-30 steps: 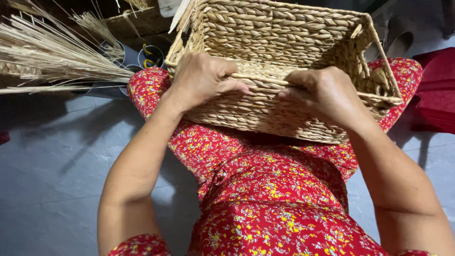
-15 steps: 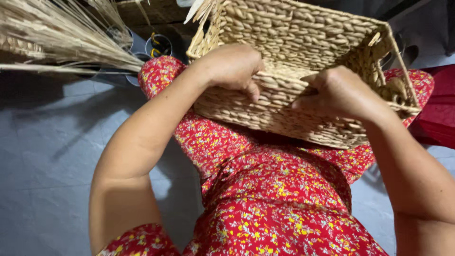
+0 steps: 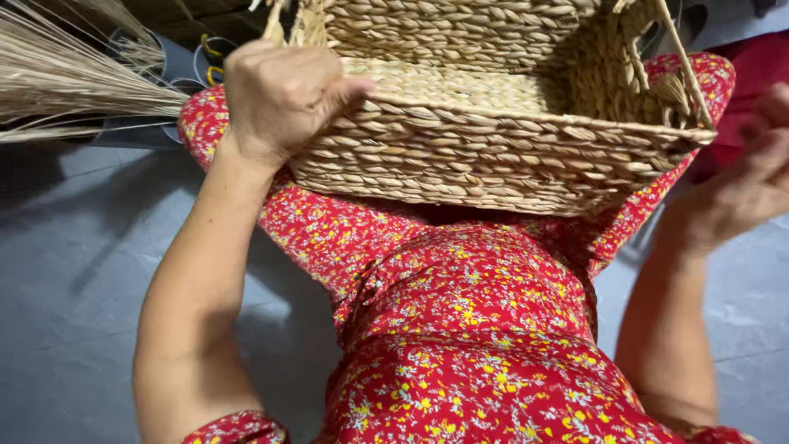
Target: The person trims the woven rim of a water hyacinth basket with scissors, then splits and shaves thin wooden sticks with a small knife over a wooden board, adding the prepared sticks to a bundle. They hold the basket on their lap and work the sticks one at a time.
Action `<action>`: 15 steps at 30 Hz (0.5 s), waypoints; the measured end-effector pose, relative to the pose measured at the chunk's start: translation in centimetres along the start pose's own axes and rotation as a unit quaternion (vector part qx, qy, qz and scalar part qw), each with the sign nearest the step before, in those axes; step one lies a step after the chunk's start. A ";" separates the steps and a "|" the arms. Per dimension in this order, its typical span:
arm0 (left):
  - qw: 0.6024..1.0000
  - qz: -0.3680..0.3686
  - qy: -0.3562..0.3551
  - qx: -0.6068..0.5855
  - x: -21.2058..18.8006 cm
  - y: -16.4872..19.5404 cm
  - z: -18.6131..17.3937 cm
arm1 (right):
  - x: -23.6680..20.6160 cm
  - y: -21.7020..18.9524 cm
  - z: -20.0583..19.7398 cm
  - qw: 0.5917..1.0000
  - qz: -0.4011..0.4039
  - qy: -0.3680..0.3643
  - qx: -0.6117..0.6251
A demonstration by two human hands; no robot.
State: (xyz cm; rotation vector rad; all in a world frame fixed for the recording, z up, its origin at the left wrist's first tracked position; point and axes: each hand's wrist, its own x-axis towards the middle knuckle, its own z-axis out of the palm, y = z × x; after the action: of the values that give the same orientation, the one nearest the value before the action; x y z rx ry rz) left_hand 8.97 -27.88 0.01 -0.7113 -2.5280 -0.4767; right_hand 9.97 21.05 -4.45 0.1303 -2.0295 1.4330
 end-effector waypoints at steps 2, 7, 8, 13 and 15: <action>0.999 -0.012 0.030 0.010 0.1 0.0 0.8 | -2.4 0.5 0.0 0.997 0.050 0.014 0.057; 0.961 -0.130 0.155 -0.188 -0.5 -0.7 1.3 | -7.0 -7.3 -1.8 0.984 -0.019 0.025 0.173; 0.910 -0.195 0.215 -0.297 -0.7 -0.8 1.6 | -7.8 -9.5 -2.5 0.978 -0.082 0.027 0.189; 0.785 -0.308 0.408 -0.349 -2.6 -1.4 2.7 | -9.9 -14.2 -1.6 0.932 -0.265 0.014 0.246; 0.776 -0.334 0.412 -0.340 -3.8 -0.7 2.7 | -10.3 -14.9 -0.7 0.923 -0.286 0.004 0.256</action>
State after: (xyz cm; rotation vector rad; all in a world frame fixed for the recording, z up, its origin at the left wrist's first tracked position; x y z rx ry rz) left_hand 10.54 -28.70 -4.37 0.2478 -1.6232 -1.5906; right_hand 24.79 12.84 2.09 0.8606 -1.3847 1.5138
